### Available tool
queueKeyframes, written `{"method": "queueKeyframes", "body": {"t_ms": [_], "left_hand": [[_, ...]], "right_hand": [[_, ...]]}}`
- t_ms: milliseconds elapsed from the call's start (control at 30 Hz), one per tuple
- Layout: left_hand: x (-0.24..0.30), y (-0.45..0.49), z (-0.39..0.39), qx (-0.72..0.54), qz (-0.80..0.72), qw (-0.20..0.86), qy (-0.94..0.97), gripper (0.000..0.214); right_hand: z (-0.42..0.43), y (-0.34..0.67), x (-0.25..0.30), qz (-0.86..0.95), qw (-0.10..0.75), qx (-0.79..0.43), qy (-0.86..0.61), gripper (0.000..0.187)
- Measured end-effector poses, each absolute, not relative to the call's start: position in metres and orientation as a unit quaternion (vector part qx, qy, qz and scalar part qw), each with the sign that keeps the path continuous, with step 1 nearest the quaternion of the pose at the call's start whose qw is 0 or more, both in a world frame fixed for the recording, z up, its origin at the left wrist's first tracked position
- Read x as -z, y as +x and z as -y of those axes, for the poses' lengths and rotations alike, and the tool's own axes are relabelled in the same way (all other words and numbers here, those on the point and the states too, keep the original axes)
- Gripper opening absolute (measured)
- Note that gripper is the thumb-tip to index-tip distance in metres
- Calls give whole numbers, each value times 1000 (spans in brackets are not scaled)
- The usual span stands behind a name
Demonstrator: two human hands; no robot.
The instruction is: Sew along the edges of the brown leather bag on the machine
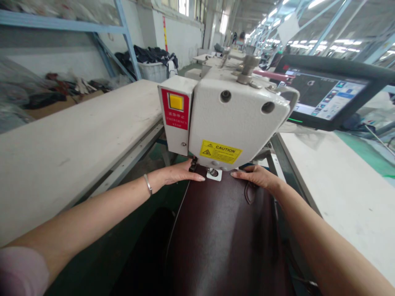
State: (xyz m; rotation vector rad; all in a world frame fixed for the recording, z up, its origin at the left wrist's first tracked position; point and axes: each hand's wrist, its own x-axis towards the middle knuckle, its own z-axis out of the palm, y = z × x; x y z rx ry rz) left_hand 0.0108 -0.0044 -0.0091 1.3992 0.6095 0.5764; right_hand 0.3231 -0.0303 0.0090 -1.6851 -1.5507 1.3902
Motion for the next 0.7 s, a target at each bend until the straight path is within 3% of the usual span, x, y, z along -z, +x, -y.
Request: {"method": "queueKeyframes", "body": {"t_ms": [133, 333, 533, 700], "left_hand": [[10, 6, 12, -242, -293, 687, 619, 97], [12, 0, 11, -270, -318, 683, 600, 99], [7, 3, 28, -329, -313, 684, 571, 96], [7, 0, 56, -297, -345, 732, 507, 91]], "right_hand": [[40, 316, -14, 552, 206, -522, -617, 33], [33, 300, -16, 563, 260, -511, -596, 37], [30, 308, -7, 558, 255, -512, -602, 43], [33, 307, -10, 600, 242, -482, -592, 35]]}}
